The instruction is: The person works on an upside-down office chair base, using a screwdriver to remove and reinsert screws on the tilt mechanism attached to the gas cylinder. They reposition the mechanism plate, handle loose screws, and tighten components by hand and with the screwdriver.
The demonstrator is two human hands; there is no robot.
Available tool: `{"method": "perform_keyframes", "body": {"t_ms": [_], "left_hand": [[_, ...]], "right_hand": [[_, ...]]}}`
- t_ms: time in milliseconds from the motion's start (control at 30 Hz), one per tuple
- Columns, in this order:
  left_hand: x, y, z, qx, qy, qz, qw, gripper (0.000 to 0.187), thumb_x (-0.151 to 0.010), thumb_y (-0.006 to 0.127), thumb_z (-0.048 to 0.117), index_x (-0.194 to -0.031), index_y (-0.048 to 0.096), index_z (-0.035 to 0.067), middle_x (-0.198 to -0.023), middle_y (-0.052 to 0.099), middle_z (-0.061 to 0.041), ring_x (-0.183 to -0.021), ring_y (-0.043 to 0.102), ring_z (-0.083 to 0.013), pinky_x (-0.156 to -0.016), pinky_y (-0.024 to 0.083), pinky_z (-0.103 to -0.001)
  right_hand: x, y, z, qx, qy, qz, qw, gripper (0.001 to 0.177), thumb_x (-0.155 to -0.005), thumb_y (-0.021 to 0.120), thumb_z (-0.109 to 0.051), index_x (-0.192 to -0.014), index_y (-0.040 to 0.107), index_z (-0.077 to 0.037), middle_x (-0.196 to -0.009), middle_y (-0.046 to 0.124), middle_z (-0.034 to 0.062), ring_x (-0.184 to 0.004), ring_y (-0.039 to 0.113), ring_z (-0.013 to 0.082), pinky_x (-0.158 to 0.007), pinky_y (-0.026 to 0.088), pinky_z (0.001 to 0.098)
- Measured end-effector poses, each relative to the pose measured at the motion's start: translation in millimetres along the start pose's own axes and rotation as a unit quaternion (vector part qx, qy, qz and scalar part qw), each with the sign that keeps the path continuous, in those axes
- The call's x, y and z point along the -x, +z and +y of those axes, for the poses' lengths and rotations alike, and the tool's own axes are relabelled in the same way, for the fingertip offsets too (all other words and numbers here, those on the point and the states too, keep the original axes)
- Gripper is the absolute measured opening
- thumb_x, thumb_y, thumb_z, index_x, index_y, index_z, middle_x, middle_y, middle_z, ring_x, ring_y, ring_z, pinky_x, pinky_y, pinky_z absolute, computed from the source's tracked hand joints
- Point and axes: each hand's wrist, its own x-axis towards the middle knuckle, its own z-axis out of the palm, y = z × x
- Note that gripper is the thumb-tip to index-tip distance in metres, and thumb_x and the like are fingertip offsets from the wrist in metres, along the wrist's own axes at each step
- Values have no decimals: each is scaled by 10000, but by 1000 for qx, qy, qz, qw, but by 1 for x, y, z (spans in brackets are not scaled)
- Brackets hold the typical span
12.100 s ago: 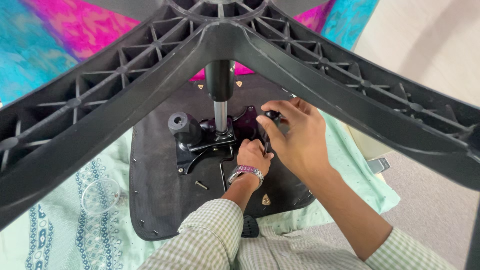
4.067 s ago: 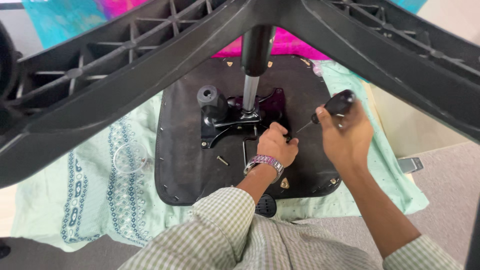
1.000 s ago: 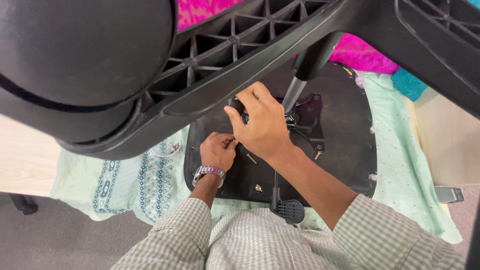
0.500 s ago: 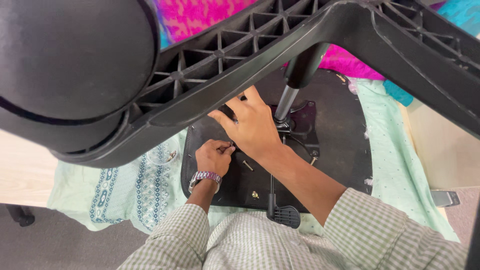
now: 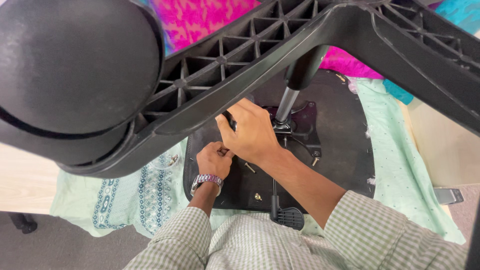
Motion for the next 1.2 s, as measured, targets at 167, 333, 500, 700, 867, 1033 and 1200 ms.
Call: {"method": "perform_keyframes", "body": {"t_ms": [167,333,500,700,867,1033,1200], "left_hand": [[2,4,5,43,-27,-10,999,190,-746,872,172,-883,785,73,-765,737,-55,-653,699,-154,-669,572,-303],[5,-3,1,16,18,-16,1000,256,-703,889,150,-936,798,95,-775,703,-51,-649,659,-153,-666,560,-297],[7,-4,-7,15,35,-24,999,297,-695,890,135,-982,817,119,-787,689,-44,-655,658,-156,-673,563,-292],[4,-1,-18,27,35,-25,999,286,-703,890,152,-976,815,109,-814,709,-29,-675,677,-133,-690,574,-277],[4,-6,-18,15,19,-31,999,282,-710,888,157,-980,818,114,-814,717,-31,-684,674,-137,-698,575,-285],[4,-8,-13,17,2,-39,999,244,-725,888,173,-932,792,86,-828,725,-28,-701,678,-131,-711,579,-285],[4,-6,-9,10,9,-41,999,242,-741,887,173,-944,787,87,-833,714,-18,-701,675,-127,-715,578,-283]], "right_hand": [[-2,-9,3,-37,57,-11,998,262,-870,768,-178,-1103,732,-64,-1105,640,146,-801,713,224,-700,594,332],[-7,-17,13,-47,44,-39,997,203,-935,721,-149,-1103,731,-37,-1052,720,115,-869,753,205,-775,606,315],[-9,-19,19,-85,120,-111,983,195,-953,681,-136,-1076,704,14,-891,758,107,-804,765,198,-757,598,337],[-5,-14,15,-128,47,-66,988,220,-908,775,-126,-1082,733,2,-1165,544,157,-969,720,208,-786,652,292],[-8,-13,17,-108,58,-61,991,181,-943,730,-95,-1102,739,-10,-1101,658,117,-954,764,201,-814,640,282],[-8,-24,15,-74,113,-112,984,161,-1020,644,-81,-1153,701,-10,-1020,717,80,-939,763,173,-810,590,277],[-7,-28,7,-98,-11,-55,994,219,-915,775,-91,-1091,696,11,-1158,552,161,-993,724,221,-824,633,288]]}}
